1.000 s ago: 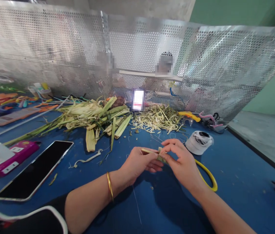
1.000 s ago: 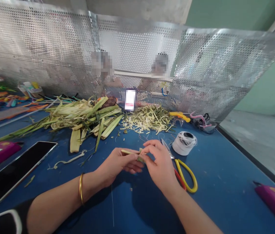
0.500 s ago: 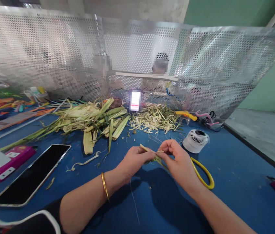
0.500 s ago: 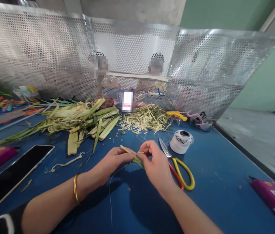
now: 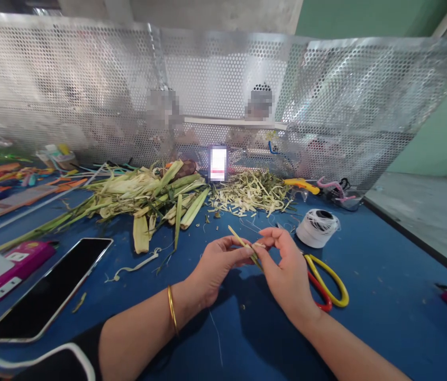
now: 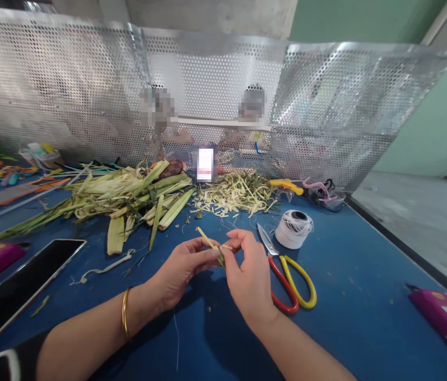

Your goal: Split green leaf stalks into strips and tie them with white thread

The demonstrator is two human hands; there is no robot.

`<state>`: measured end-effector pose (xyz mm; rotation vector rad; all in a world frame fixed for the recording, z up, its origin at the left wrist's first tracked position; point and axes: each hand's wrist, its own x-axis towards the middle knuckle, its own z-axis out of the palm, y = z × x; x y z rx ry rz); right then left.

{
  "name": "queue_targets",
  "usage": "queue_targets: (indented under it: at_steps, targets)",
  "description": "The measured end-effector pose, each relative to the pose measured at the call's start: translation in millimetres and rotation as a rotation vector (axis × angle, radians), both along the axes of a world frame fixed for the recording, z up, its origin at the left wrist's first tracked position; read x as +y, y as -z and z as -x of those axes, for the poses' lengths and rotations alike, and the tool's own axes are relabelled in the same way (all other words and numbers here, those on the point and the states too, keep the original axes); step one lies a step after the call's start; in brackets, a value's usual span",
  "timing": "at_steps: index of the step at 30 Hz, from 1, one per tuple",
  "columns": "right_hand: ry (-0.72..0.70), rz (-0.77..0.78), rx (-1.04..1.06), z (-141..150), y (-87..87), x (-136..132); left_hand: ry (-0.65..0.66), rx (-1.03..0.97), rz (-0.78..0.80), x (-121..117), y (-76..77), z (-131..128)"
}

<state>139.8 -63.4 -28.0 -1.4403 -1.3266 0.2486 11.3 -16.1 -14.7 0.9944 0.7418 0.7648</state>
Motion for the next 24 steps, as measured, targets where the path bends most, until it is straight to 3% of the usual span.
queue_targets:
  at_steps: [6,14,20,24]
  targets:
    - [-0.015,0.03,-0.132,-4.9,-1.2,-0.5,-0.018,0.037,-0.039,1.9,2.0,0.1]
    - [-0.126,0.115,0.081,-6.0,-0.5,1.6,0.105,0.04,-0.067,5.2,2.8,2.2]
    - [-0.131,0.118,0.117,-5.6,-2.7,2.2,0.051,0.029,-0.05,5.4,2.6,1.8]
    - [-0.193,0.215,0.285,-6.8,-3.9,4.6,0.067,0.033,0.018,6.1,1.8,1.3]
